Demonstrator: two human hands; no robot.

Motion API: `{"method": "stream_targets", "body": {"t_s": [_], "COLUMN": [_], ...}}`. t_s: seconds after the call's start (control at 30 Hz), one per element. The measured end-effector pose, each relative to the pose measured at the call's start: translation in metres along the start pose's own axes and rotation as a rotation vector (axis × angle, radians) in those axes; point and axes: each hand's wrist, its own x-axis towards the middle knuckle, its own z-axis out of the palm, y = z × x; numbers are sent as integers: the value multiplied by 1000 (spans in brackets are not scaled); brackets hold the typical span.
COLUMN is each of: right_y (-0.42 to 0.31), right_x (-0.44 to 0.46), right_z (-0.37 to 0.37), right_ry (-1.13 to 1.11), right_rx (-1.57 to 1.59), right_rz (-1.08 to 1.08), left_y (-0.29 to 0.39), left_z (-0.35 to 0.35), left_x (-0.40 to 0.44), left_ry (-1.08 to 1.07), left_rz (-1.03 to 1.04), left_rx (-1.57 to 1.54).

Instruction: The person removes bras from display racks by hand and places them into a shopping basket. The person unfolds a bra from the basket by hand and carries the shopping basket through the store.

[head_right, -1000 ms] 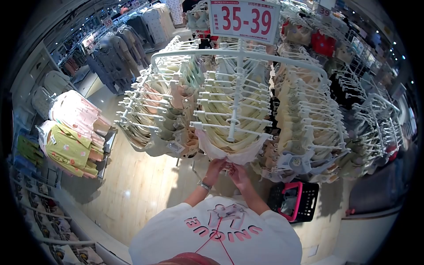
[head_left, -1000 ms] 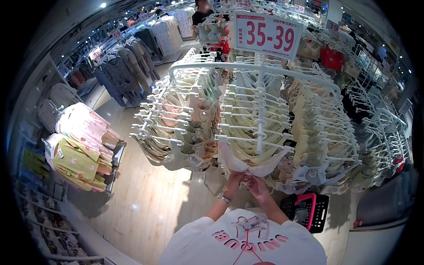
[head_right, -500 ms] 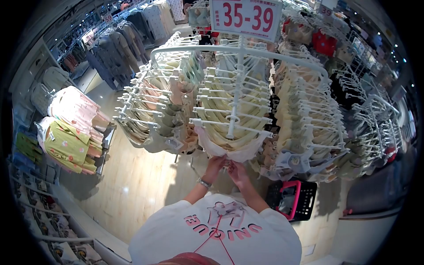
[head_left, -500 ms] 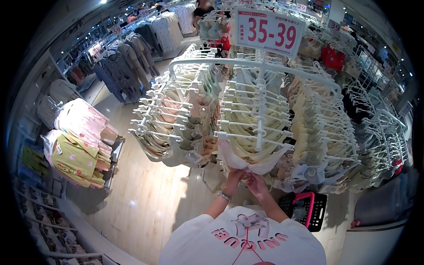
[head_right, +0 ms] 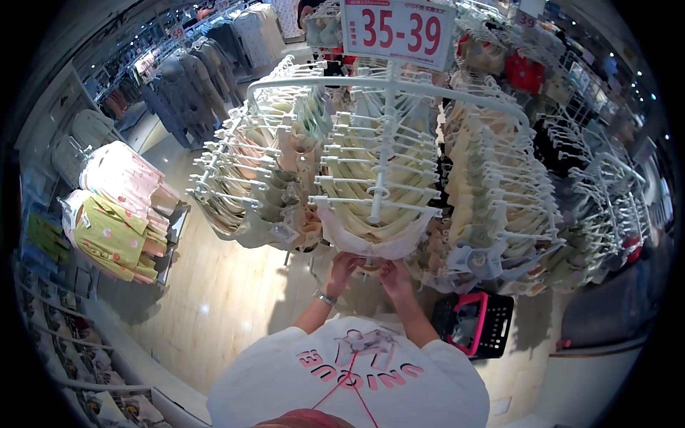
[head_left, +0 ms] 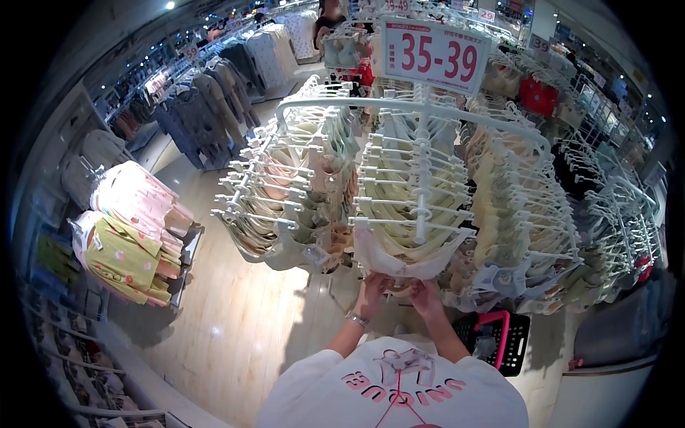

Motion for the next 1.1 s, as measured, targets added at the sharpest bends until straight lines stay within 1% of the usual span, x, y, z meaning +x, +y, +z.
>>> {"method": "stream_targets", "body": {"t_s": [0.1,0.2,0.23,0.33,0.43,0.53,0.63,0.83,0.93,1.1], "right_y": [-6,-12,-13,-14,-10,-5,2,4,6,8], "right_x": [-1,-5,-7,-15,-16,-13,-9,-16,-20,-10], "right_z": [-5,-5,-4,0,-1,-6,-8,10,15,14], "right_ry": [-33,-54,-54,-75,-92,-93,-153,-266,-179,-110], "right_rx": [49,111,132,168,146,49,66,34,1,-3], "right_rz": [-4,-30,-40,-50,-70,-58,-42,-64,-82,-95], "left_y": [2,-2,2,2,4,1,-1,9,13,23], "left_z": [-9,-23,-19,-24,-24,-22,-17,-10,-4,4], "left_x": [3,6,2,2,-2,2,4,0,1,0], "left_ry": [-54,-113,-109,-69,-195,-263,-346,-273,-249,-166], "left_rz": [-13,39,61,0,-29,-97,-96,-101,-53,-15], "left_rx": [-134,-295,-388,-471,-445,-431,-443,-494,-414,-287]}}
